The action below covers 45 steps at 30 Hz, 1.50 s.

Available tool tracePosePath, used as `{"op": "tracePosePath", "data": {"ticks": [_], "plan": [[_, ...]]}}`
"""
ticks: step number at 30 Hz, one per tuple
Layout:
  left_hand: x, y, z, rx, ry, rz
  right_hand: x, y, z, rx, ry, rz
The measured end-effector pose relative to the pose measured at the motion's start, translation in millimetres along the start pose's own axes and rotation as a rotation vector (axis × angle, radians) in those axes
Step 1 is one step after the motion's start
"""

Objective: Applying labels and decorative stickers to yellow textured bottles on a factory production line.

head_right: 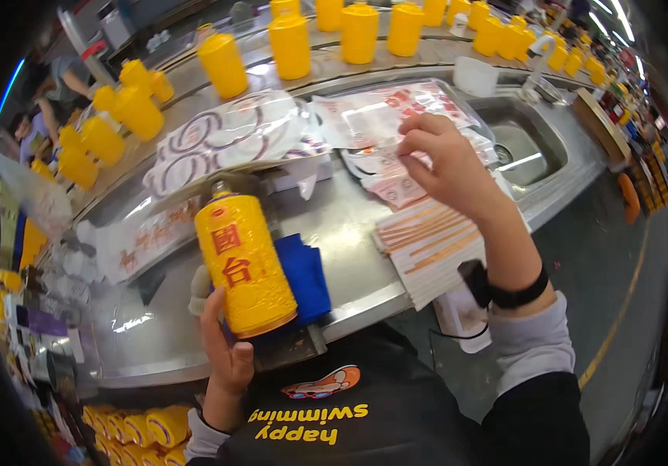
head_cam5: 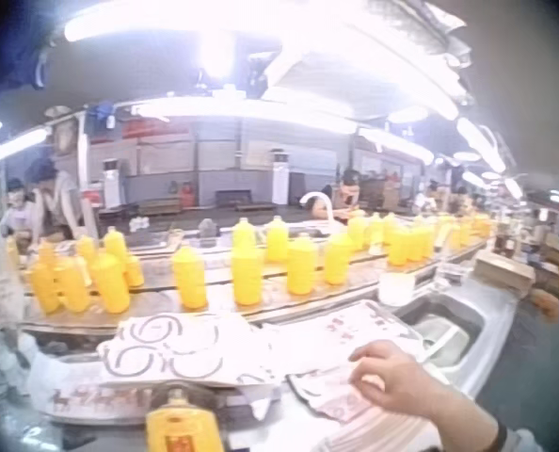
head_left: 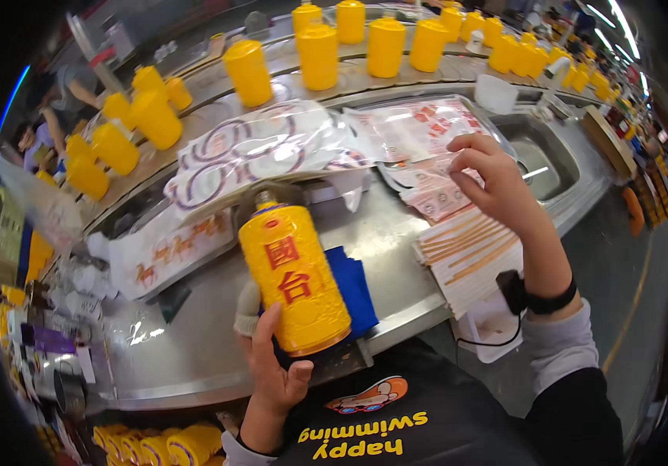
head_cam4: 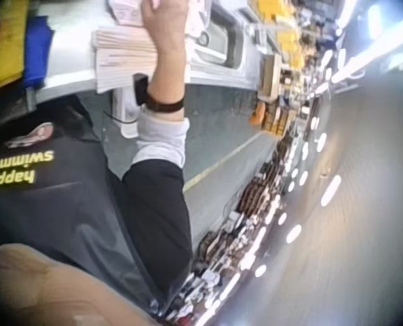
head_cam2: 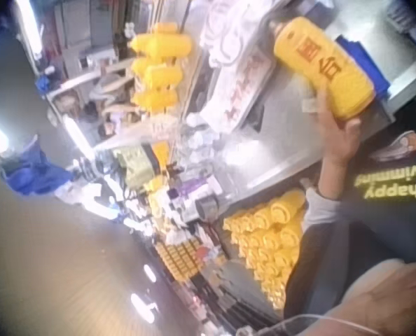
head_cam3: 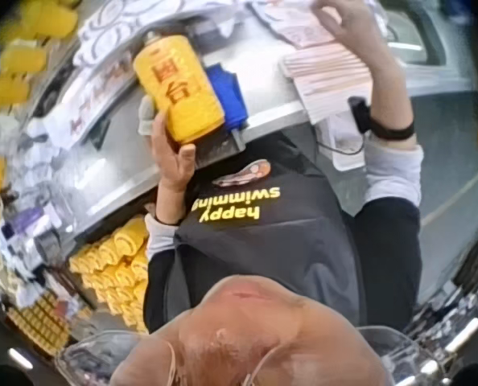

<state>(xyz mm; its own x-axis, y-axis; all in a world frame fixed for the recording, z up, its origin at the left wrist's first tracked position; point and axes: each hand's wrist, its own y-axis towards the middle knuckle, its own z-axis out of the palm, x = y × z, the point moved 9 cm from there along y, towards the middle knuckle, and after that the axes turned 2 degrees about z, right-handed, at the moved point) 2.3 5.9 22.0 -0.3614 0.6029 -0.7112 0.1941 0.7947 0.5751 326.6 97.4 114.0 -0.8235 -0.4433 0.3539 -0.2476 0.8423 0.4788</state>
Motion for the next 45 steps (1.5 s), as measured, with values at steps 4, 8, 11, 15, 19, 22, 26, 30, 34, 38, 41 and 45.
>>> {"op": "tracePosePath", "data": {"ticks": [4,8,11,15,19,22,26,30,34,38,41,45], "plan": [[4,14,-19,-0.098,-0.153,-0.172,149,6,28,-0.212,0.070,-0.387],[-1,33,-10,-0.083,-0.286,-0.219,189,-14,70,-0.132,0.067,-0.430],[6,29,-12,-0.107,-0.313,-0.300,200,-21,76,-0.106,0.063,-0.440],[8,34,-12,-0.081,-0.203,-0.314,203,-24,77,-0.041,0.073,-0.418],[6,36,-15,-0.081,-0.268,-0.316,187,-16,60,0.000,0.298,-0.336],[-40,52,-24,-0.046,0.125,0.009,179,-1,52,0.075,0.401,-0.255],[-53,57,-19,-0.010,0.130,0.049,190,5,54,0.104,0.452,-0.351],[-42,55,-15,0.024,0.126,0.007,178,14,47,0.149,0.425,-0.359],[-29,53,-27,0.013,0.110,-0.022,130,60,31,0.140,0.343,-0.289],[-1,41,-38,-0.059,0.024,-0.140,-4,133,45,0.245,0.101,0.149],[10,33,-34,-0.068,-0.059,-0.218,-126,149,81,0.348,-0.056,0.395],[24,20,-34,0.018,-0.008,-0.307,-193,145,153,0.435,-0.302,0.253]]}}
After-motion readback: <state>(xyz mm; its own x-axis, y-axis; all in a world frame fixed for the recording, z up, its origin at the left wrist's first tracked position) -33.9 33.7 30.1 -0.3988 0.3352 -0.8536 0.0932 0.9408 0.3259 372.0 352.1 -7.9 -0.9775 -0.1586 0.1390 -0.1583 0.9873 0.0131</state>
